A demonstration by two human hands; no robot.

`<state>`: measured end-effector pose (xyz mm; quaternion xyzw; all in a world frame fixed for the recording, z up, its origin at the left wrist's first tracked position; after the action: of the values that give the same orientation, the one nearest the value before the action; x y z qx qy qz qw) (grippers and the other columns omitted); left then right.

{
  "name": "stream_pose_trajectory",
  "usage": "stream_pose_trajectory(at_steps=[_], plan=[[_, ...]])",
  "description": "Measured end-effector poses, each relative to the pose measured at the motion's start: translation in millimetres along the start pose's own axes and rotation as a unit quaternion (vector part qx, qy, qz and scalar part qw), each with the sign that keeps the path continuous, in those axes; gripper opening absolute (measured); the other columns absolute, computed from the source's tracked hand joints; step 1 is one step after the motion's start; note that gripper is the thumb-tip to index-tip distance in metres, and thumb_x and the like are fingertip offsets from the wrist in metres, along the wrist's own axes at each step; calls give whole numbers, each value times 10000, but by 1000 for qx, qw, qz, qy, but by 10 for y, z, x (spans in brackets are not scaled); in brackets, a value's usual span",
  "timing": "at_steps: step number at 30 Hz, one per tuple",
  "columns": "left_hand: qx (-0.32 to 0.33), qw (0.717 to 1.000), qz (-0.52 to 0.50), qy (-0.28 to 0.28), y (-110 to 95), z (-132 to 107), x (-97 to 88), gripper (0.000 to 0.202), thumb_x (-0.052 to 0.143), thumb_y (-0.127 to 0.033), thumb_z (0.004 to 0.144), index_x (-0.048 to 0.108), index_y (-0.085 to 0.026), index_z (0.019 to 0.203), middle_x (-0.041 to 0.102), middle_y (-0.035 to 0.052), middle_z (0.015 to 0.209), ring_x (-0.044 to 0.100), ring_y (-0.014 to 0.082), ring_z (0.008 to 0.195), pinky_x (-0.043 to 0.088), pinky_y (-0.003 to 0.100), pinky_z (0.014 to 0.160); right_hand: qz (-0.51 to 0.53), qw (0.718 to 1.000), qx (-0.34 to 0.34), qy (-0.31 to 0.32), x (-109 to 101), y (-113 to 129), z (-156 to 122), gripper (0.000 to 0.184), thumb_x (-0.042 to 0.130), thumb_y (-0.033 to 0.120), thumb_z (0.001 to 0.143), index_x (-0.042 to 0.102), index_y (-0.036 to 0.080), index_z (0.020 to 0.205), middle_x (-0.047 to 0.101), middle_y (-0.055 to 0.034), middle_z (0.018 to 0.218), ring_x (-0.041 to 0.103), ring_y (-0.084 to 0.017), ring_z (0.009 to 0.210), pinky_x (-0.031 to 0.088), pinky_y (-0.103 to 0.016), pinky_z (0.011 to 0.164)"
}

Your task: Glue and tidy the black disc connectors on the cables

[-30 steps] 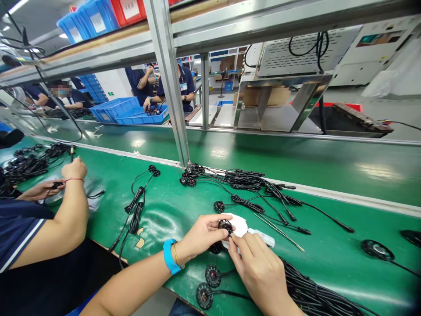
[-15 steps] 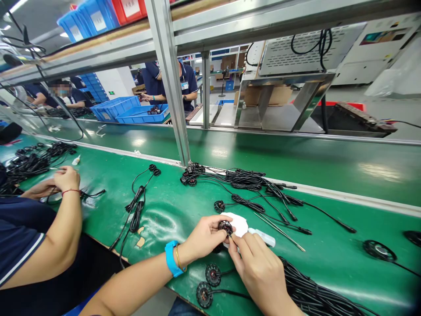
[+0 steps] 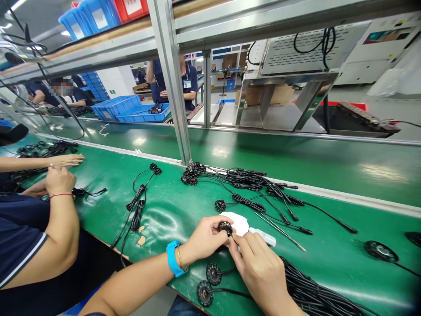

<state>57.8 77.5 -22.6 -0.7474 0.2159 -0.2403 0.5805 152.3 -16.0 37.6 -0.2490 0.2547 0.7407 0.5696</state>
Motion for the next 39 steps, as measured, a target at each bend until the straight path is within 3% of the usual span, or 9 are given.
stream_pose_trajectory(at_steps=[7,13,25,32,39], plan=[[7,1000,-14,-15,-67,-33,11,400,619,-76,698,702,-128,1086,772,111,1015,716,231,921,549,309,803,2,1000,-5,-3,-35,61,16,178,549,146,958,631,170,802,486,5,650,445,-140,638,309,-305,622],[27,1000,-2,9,-92,-60,28,393,628,-139,791,683,-129,1179,758,118,1051,716,231,911,559,313,797,-1,1000,6,-3,-31,28,27,204,539,160,969,626,175,785,486,1,650,448,-140,643,301,-308,617],[65,995,78,-11,-222,-61,9,244,610,-116,766,764,-122,955,736,65,928,630,154,749,488,228,668,-26,1000,-3,10,-17,72,50,292,504,160,978,562,183,693,457,0,638,422,-143,628,291,-307,610],[38,998,33,-23,-161,-59,-16,312,639,-260,854,701,-114,1123,752,124,1025,691,207,815,564,297,723,2,1000,20,8,-35,-23,32,152,523,217,995,646,158,928,541,-2,691,508,-127,652,337,-287,647],[56,998,39,16,-167,-115,-16,450,489,-367,985,610,-179,1375,648,126,1368,650,285,1164,547,398,966,13,1000,20,13,-55,-30,29,182,540,172,972,606,177,802,491,8,652,464,-131,632,318,-298,633]])
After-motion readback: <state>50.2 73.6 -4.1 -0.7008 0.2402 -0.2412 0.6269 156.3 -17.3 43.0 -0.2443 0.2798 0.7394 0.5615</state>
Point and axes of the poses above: each hand's wrist, its own z-axis towards the middle knuckle, its own x-axis out of the palm, y = z × x, the point moved 6 cm from there along z, towards the middle knuckle
